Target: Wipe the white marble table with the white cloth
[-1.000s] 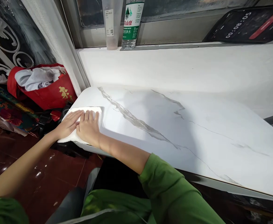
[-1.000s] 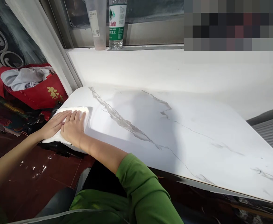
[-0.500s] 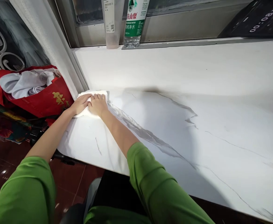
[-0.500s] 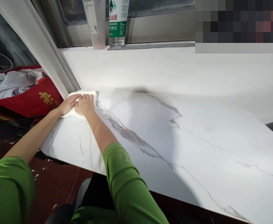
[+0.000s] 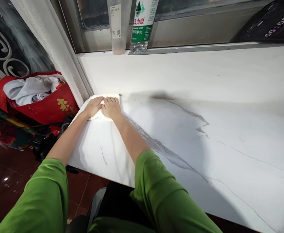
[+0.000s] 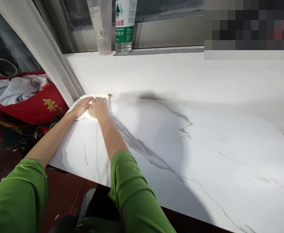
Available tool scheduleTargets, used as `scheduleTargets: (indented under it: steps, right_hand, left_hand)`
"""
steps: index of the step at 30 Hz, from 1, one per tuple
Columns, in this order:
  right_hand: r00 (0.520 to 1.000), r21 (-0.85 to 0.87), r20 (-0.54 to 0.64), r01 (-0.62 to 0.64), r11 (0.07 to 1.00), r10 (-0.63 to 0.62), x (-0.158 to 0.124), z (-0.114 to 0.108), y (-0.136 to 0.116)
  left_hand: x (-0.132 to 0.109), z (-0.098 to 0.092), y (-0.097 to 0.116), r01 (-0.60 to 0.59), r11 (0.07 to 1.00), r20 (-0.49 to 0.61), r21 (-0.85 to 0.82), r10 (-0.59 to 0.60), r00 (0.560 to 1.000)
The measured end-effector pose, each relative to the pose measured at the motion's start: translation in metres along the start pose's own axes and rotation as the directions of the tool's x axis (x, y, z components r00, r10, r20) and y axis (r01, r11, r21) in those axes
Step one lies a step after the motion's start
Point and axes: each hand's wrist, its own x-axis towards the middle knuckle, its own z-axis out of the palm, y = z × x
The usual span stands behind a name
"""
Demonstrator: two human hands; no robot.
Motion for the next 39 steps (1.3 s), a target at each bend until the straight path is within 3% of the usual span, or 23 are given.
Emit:
scheduleTargets:
  steps: [6,13,18,22,27,32,39]
  right_hand:
    - [0.999,-0.053,0.021,0.029,0.998,-0.028,-0.054,-0.019,0.003]
    - [0.999,-0.138,-0.023,0.021,0.990,-0.024,-0.167,-0.056,-0.003]
    - [0.997,-0.185,-0.015,0.077,0.980,-0.081,-0.240,-0.081,0.008]
    - [0.998,-0.213,-0.048,0.028,0.977,-0.039,-0.269,-0.090,0.023]
    - [0.996,-0.221,0.015,-0.081,0.972,0.086,-0.253,-0.095,0.055]
    - [0.991,-0.198,0.000,-0.131,0.971,0.134,-0.198,-0.096,0.107]
    - [0.994,-0.222,-0.014,-0.110,0.969,0.110,-0.126,-0.092,0.174]
  left_hand:
    - [-0.039,-0.001,0.042,-0.018,1.000,0.051,0.009,0.018,0.999]
    - [-0.117,0.004,0.120,-0.140,0.990,0.132,-0.005,0.139,0.981]
    - [-0.165,0.016,0.181,-0.170,0.985,0.047,-0.020,0.171,0.984]
    - [-0.175,0.020,0.213,-0.228,0.972,0.030,-0.063,0.231,0.973]
    - [-0.139,0.025,0.226,-0.224,0.971,0.096,-0.081,0.231,0.968]
    - [-0.062,0.039,0.227,-0.202,0.976,0.108,-0.079,0.210,0.972]
    - [0.036,0.058,0.226,-0.190,0.981,0.027,-0.033,0.190,0.981]
